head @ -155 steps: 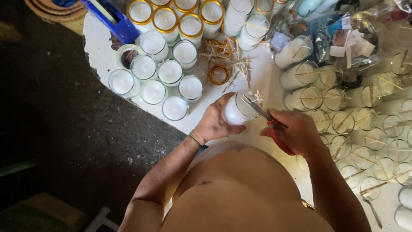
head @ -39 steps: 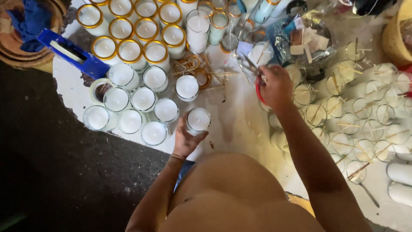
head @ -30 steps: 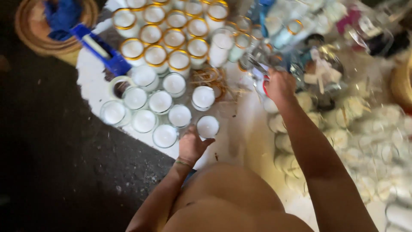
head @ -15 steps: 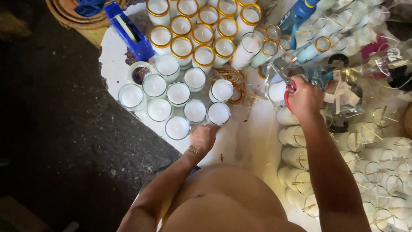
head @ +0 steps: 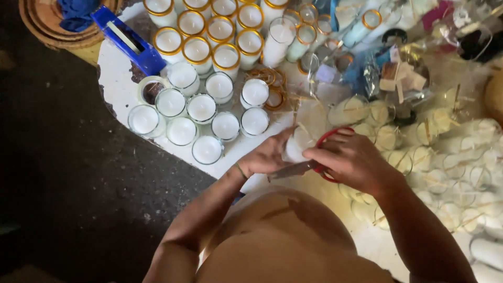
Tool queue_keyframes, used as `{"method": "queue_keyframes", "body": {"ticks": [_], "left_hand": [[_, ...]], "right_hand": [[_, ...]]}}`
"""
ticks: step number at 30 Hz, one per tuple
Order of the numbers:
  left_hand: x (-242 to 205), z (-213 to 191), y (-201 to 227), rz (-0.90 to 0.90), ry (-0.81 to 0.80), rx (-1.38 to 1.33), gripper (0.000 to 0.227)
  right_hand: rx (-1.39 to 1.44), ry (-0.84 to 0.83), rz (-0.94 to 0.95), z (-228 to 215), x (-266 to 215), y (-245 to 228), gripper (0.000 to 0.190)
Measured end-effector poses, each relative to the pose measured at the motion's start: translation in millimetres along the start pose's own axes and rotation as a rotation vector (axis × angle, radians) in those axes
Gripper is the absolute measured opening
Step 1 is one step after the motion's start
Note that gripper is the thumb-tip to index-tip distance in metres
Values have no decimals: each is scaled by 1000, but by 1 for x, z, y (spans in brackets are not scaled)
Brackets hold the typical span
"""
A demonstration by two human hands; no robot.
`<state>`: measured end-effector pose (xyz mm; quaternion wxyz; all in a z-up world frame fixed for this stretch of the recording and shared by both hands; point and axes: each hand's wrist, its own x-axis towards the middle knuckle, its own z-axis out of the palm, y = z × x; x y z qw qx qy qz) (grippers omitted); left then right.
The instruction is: Trimming the excess wick from poured candles in glass jars using scissors at a production table.
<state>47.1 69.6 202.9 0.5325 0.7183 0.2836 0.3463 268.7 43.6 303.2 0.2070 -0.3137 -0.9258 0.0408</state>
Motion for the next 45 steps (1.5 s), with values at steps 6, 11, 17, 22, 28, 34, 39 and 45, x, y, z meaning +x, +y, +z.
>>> {"method": "queue_keyframes", "body": {"ticks": [6, 11, 17, 22, 28, 34, 39, 45], "left_hand": [[-13, 17, -27, -316, 28, -70, 97], [-14, 25, -40, -358, 229, 82, 106], [-19, 19, -29, -5, 251, 347, 91], [-20, 30, -45, -82, 289, 166, 87], [-25, 28, -43, -71, 379, 0, 85], [-26, 20, -26, -4, 399, 118, 83], [-38, 19, -28, -58, 420, 84, 85], [-62, 14, -39, -148, 438, -10, 92]], "right_hand": [[310, 302, 354, 4, -41, -4, 41], [184, -309, 920, -11, -65, -41, 36], [57, -536, 1056, -12, -51, -49, 48], [239, -166, 997, 48, -99, -28, 48], [291, -38, 937, 43, -77, -26, 50], [114, -281, 950, 23, -55, -24, 48], [236, -188, 993, 49, -66, -16, 39], [-88, -295, 863, 80, -78, 16, 30]]}}
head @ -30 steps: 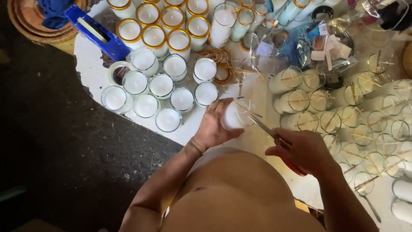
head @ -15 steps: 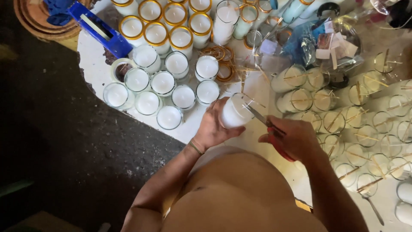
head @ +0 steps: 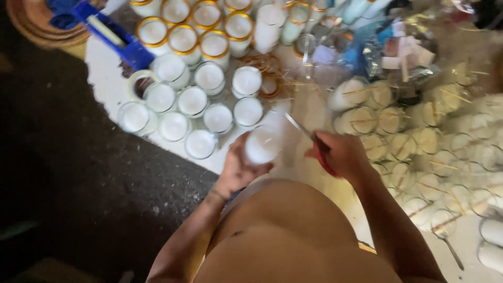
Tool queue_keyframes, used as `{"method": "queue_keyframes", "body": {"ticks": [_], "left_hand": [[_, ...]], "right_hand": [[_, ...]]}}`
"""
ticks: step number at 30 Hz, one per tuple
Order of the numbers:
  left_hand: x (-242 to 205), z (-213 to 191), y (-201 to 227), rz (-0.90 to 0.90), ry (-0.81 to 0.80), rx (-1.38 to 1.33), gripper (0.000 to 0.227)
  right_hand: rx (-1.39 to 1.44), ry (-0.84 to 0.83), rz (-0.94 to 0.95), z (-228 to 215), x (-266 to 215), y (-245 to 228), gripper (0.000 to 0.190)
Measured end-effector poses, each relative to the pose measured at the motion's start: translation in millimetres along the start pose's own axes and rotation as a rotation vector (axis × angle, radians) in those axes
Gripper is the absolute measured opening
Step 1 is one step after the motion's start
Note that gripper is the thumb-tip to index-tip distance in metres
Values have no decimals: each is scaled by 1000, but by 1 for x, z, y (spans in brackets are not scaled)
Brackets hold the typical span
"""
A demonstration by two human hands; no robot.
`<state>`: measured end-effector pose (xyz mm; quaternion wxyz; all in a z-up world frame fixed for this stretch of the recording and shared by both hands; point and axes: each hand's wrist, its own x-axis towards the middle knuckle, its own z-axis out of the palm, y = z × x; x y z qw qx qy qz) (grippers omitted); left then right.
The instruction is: Trimming the excess wick from poured candles in glass jars using scissors at a production table.
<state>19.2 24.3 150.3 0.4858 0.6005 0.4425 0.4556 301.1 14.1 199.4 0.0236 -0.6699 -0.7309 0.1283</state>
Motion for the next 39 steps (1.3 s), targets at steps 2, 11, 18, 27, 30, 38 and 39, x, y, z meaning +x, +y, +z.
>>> {"method": "queue_keyframes", "body": {"ticks": [2, 11, 18, 27, 30, 38, 39], "left_hand": [[-8, -6, 5, -82, 5, 54, 90], [-46, -25, -71, -301, 167, 55, 96], [-29, -22, -39, -451, 118, 399, 99], [-24, -46, 25, -538, -611, 907, 78], [-8, -26, 62, -320, -436, 400, 33], [46, 46, 36, 103, -296, -90, 91], [45, 45, 35, 107, -305, -93, 91]], "right_hand": [[-75, 131, 49, 9, 16, 23, 36], [-377, 328, 131, 70, 98, 157, 29], [-258, 181, 212, 66, 110, 139, 29], [-202, 497, -65, 31, 69, 71, 32], [-73, 423, -172, -16, 39, 20, 28], [280, 63, -73, -90, -11, -58, 34], [277, 69, -65, -90, -18, -45, 34]]}}
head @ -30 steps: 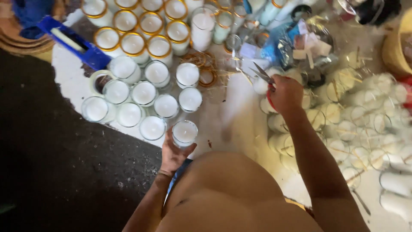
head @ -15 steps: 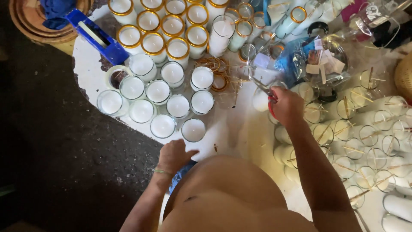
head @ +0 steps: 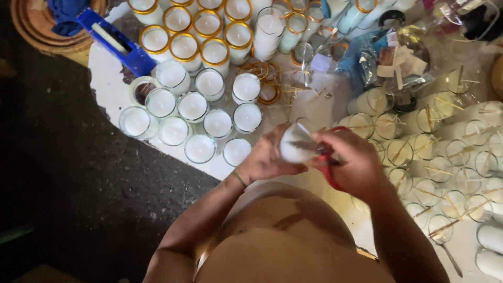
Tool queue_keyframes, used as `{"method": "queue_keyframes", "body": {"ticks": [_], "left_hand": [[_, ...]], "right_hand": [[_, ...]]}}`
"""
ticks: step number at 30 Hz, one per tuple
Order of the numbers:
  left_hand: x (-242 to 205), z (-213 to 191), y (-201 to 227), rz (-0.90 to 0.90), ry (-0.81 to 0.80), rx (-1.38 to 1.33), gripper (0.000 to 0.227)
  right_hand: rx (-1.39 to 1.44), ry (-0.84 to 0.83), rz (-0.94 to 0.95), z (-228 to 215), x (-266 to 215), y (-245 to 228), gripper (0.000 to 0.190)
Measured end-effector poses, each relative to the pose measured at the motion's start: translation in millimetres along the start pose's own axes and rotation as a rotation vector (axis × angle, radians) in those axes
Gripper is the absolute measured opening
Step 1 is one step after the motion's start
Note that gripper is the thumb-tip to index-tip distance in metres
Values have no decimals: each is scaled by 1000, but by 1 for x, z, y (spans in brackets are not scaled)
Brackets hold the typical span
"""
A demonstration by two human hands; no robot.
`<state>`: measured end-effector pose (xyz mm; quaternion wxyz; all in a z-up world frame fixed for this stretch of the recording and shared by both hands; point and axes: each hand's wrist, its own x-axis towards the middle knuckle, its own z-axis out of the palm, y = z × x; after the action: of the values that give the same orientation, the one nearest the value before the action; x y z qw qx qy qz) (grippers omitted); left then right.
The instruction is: Trimming the excess wick from poured candles in glass jars using scissors at a production table.
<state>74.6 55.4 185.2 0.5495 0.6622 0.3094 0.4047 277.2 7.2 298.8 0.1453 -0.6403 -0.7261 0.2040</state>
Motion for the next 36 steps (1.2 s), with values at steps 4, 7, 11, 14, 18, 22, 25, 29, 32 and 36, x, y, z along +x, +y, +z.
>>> {"method": "queue_keyframes", "body": {"ticks": [4, 7, 11, 14, 18, 22, 25, 29, 32, 36], "left_hand": [[-12, -9, -3, -93, 42, 126, 99], [-14, -15, -1, -108, -3, 204, 104], [-12, -20, 2, 24, -66, 305, 105], [-11, -16, 7, -22, -95, 259, 102], [-14, -10, 0, -59, -28, 293, 100], [-21, 1, -15, -11, 196, -58, 92], [-17, -6, -5, -18, 197, -28, 94], [-11, -12, 7, -13, 138, 58, 95], [-10, -13, 6, -30, 143, 72, 96], [-13, -14, 4, -43, 133, 71, 95]], "right_hand": [[22, -56, 179, -26, -24, 11, 54], [-252, -385, 388, -40, -26, 3, 21], [-504, -423, 221, -31, -34, 18, 47], [-385, -340, 102, -28, -26, 15, 44], [-277, -162, -35, 11, -28, 46, 40], [416, -53, 83, 37, -31, 61, 45], [241, -39, 28, 15, -19, 39, 42], [-40, -50, 29, -4, -14, 27, 35], [-134, -38, -5, 5, -15, 42, 46], [-69, -62, 17, 19, -13, 51, 51]]}}
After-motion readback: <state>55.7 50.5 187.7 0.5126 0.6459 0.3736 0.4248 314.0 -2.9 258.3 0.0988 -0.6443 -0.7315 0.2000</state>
